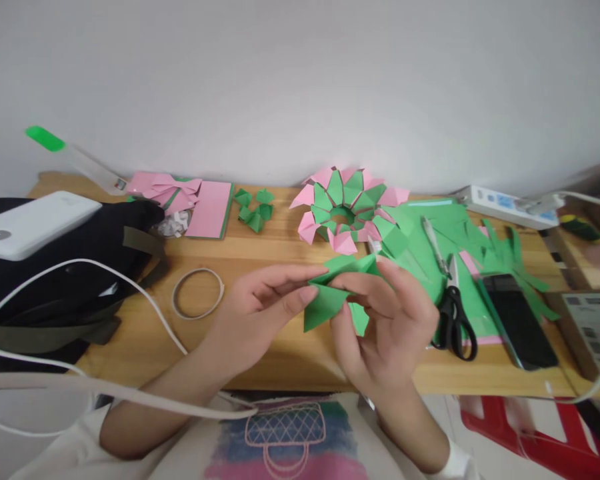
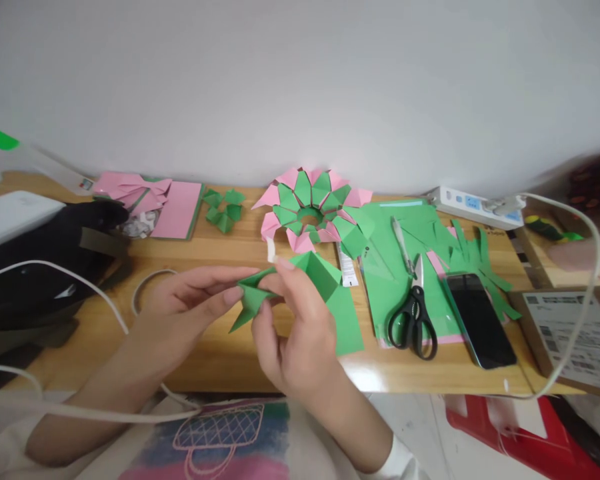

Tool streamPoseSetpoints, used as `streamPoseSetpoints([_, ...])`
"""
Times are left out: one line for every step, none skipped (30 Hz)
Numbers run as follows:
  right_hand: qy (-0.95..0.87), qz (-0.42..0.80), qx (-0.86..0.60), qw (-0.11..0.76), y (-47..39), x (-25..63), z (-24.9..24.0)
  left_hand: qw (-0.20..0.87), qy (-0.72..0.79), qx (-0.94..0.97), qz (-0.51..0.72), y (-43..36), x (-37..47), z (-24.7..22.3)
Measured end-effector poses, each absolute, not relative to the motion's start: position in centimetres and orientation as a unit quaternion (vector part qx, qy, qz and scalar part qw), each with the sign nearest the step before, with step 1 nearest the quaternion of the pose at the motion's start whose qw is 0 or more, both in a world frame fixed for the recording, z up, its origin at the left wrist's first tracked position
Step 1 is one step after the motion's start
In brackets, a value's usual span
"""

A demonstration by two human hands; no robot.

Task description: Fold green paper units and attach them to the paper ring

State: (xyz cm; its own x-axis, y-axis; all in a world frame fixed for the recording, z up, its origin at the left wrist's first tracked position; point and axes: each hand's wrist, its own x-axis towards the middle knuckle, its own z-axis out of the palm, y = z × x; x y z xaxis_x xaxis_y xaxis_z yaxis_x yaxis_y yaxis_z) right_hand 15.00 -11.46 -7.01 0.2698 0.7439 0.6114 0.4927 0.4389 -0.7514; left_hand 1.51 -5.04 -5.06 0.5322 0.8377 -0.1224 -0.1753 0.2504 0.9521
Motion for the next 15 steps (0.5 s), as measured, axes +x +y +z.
streamPoseSetpoints([-0.590,0.098,-0.533,0.598,-11.6,15.0,-7.0,0.714,0.336,0.503,0.353,-5.0,1.6,-5.1])
streamPoseSetpoints([-0.584,0.094,-0.549,0.590,-11.7,14.9,-6.9,0.711,0.341,0.504,0.354,-5.0,1.6,-5.1])
streamPoseSetpoints([-0.580,0.094,-0.565,0.579,-11.8,14.9,-6.8,0.709,0.343,0.503,0.356,-5.0,1.7,-5.1])
streamPoseSetpoints([-0.575,0.095,-0.578,0.571,-11.8,14.8,-6.7,0.708,0.345,0.501,0.359,-5.0,1.7,-5.1])
streamPoseSetpoints([-0.571,0.099,-0.587,0.565,-11.9,14.8,-6.6,0.708,0.346,0.499,0.362,-5.0,1.7,-5.2])
streamPoseSetpoints([-0.564,0.101,-0.592,0.567,-12.0,14.8,-6.4,0.708,0.348,0.496,0.364,-4.9,1.8,-5.2])
streamPoseSetpoints([-0.555,0.094,-0.595,0.574,-12.1,14.9,-6.3,0.707,0.350,0.493,0.366,-4.9,1.8,-5.3])
streamPoseSetpoints([-0.543,0.078,-0.598,0.584,-12.2,14.9,-6.1,0.707,0.352,0.492,0.367,-4.8,1.8,-5.3])
streamPoseSetpoints([-0.533,0.054,-0.602,0.592,-12.4,15.1,-6.0,0.706,0.354,0.491,0.366,-4.8,1.8,-5.4])
streamPoseSetpoints([-0.527,0.029,-0.609,0.592,-12.5,15.3,-5.8,0.706,0.355,0.491,0.366,-4.7,1.8,-5.4])
streamPoseSetpoints([-0.527,0.009,-0.619,0.582,-12.5,15.6,-5.6,0.707,0.355,0.491,0.365,-4.7,1.8,-5.5])
streamPoseSetpoints([-0.534,0.000,-0.629,0.565,-12.6,15.9,-5.4,0.708,0.355,0.492,0.362,-4.6,1.8,-5.5])
streamPoseSetpoints([-0.546,0.009,-0.637,0.544,-12.7,16.2,-5.2,0.709,0.355,0.493,0.359,-4.6,1.7,-5.5])
streamPoseSetpoints([-0.558,0.030,-0.641,0.526,-12.7,16.6,-5.1,0.709,0.358,0.493,0.355,-4.5,1.7,-5.5])
streamPoseSetpoints([-0.567,0.056,-0.642,0.513,-12.7,17.0,-5.0,0.709,0.361,0.493,0.351,-4.5,1.7,-5.5])
